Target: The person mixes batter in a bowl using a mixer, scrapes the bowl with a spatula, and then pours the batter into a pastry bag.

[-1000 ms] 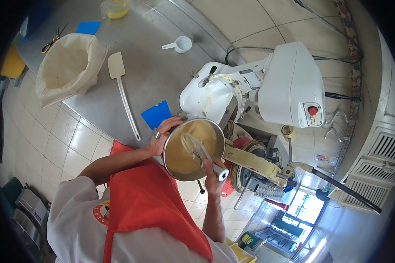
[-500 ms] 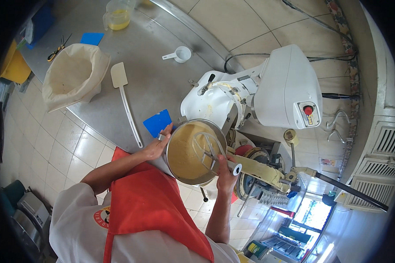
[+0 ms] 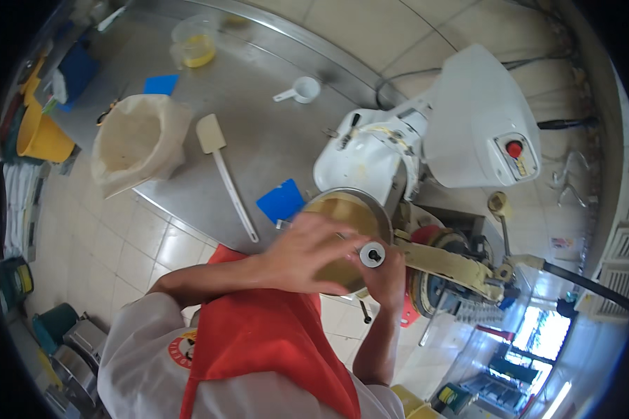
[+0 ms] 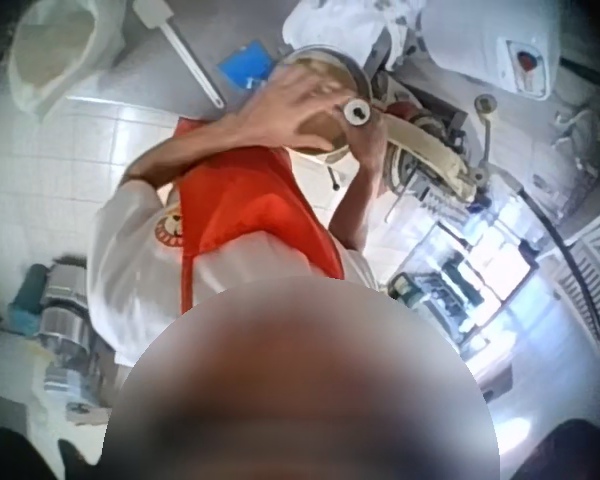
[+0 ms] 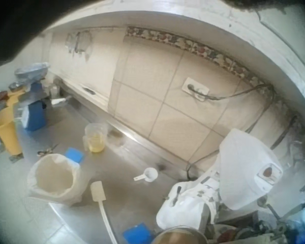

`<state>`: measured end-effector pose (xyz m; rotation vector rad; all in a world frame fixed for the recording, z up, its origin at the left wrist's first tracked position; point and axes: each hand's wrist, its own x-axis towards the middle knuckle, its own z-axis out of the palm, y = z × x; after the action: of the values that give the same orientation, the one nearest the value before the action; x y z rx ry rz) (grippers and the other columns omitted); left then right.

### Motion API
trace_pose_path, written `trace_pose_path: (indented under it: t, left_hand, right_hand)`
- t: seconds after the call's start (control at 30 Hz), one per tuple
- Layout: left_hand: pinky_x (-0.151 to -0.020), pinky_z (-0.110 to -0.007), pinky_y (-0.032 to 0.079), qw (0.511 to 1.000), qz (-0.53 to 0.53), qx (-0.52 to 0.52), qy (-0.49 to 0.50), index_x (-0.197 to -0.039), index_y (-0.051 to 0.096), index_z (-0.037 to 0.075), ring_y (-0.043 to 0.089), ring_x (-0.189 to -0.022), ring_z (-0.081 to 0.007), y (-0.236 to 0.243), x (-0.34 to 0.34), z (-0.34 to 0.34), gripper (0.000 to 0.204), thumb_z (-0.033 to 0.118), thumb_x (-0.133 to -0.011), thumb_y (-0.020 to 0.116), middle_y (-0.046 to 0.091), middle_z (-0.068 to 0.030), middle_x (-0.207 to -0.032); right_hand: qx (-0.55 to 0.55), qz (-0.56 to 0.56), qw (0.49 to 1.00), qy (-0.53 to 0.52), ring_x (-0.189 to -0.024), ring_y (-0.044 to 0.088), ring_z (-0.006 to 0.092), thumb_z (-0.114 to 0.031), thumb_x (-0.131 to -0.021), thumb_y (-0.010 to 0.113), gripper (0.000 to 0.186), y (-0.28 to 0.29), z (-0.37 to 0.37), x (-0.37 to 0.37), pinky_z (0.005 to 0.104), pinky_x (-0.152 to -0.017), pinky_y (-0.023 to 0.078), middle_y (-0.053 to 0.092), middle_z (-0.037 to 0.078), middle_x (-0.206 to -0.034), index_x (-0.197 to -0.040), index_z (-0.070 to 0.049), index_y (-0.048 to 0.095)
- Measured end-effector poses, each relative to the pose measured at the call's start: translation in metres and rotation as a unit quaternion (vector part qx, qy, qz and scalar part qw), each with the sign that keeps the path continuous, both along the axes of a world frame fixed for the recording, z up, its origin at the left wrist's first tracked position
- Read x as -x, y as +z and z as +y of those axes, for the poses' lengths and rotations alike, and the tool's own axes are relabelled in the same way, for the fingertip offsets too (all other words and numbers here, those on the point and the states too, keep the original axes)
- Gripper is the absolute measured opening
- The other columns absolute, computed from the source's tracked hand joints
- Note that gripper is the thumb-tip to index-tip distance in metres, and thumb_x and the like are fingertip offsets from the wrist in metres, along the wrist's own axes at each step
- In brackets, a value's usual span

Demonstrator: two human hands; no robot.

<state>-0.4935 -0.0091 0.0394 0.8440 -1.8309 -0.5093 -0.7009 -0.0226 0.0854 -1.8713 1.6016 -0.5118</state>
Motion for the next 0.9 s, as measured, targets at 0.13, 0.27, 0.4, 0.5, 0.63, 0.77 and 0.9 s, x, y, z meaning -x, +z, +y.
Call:
trace_pose_path:
  t: [0.13, 0.27, 0.4, 0.5, 0.63, 0.77, 0.9]
  left_hand:
    - [-0.09, -0.044, 0.048, 0.994, 0.065, -0.044, -0.077, -0.129, 0.057, 0.011, 0.057, -0.107, -0.0325, -0.024, 0.047, -0.023, 0.051, 0.023, -0.083, 0.076, 0.056, -0.013, -0.111]
    - [-0.089, -0.044, 0.049, 0.981, 0.144, -0.096, -0.09, -0.128, 0.056, 0.01, 0.058, -0.103, -0.0354, -0.055, 0.058, -0.035, 0.045, 0.014, -0.085, 0.071, 0.055, -0.0144, -0.113]
    - [-0.087, -0.042, 0.052, 0.969, 0.222, -0.089, -0.07, -0.129, 0.054, 0.008, 0.06, -0.102, -0.0325, -0.066, 0.071, -0.039, 0.046, 0.011, -0.086, 0.072, 0.057, -0.014, -0.11]
    - [-0.08, -0.038, 0.055, 0.924, 0.319, -0.211, -0.006, -0.128, 0.053, 0.005, 0.065, -0.094, -0.0284, -0.067, 0.083, -0.04, 0.048, 0.008, -0.086, 0.075, 0.06, -0.0158, -0.112]
    - [-0.076, -0.034, 0.055, 0.874, 0.384, -0.298, -0.017, -0.12, 0.054, 0.001, 0.067, -0.087, -0.0223, -0.068, 0.083, -0.036, 0.039, 0.007, -0.087, 0.074, 0.064, -0.0136, -0.101]
    - [-0.077, -0.033, 0.053, 0.854, 0.431, -0.292, -0.005, -0.116, 0.055, 0.002, 0.066, -0.088, -0.0203, -0.069, 0.087, -0.018, 0.038, 0.009, -0.086, 0.076, 0.065, -0.013, -0.097]
    - [-0.079, -0.035, 0.052, 0.819, 0.477, -0.318, -0.008, -0.116, 0.056, 0.004, 0.065, -0.09, -0.0235, -0.072, 0.085, -0.013, 0.039, 0.01, -0.084, 0.077, 0.065, -0.0137, -0.099]
  right_hand:
    - [0.011, 0.126, 0.991, 0.054, -0.078, 0.07, 0.0301, -0.012, -0.077, 0.079, 0.032, 0.024, -0.004, 0.002, 0.0379, -0.075, 0.053, 0.071, 0.016, -0.085, -0.103, 0.004, 0.068]
    - [0.246, 0.116, 0.961, -0.048, -0.087, 0.068, 0.0292, -0.013, -0.08, 0.077, 0.032, 0.061, 0.008, -0.024, 0.0376, -0.081, 0.051, 0.071, 0.015, -0.095, -0.106, 0.003, 0.066]
    - [0.122, -0.129, 0.979, 0.097, -0.088, 0.066, 0.0307, -0.016, -0.085, 0.073, 0.032, 0.057, 0.029, -0.131, 0.0379, -0.082, 0.051, 0.069, 0.014, -0.099, -0.111, 0.001, 0.065]
    - [0.041, -0.022, 0.957, 0.287, -0.089, 0.066, 0.0334, -0.023, -0.09, 0.068, 0.027, 0.008, -0.019, -0.246, 0.0406, -0.077, 0.051, 0.069, 0.014, -0.097, -0.108, -0.003, 0.066]
    - [-0.137, 0.27, 0.91, 0.283, -0.109, 0.064, 0.0396, -0.019, -0.09, 0.062, 0.028, -0.128, -0.077, -0.342, 0.0464, -0.093, 0.053, 0.068, 0.023, -0.107, -0.109, 0.001, 0.063]
    - [-0.206, 0.318, 0.915, 0.142, -0.113, 0.063, 0.04, -0.023, -0.088, 0.064, 0.046, -0.278, -0.072, -0.304, 0.0475, -0.098, 0.05, 0.065, 0.026, -0.117, -0.122, 0.006, 0.054]
    - [-0.213, 0.292, 0.917, 0.168, -0.117, 0.061, 0.0383, -0.029, -0.083, 0.07, 0.058, -0.304, -0.07, -0.285, 0.0482, -0.101, 0.047, 0.064, 0.026, -0.121, -0.126, 0.007, 0.054]
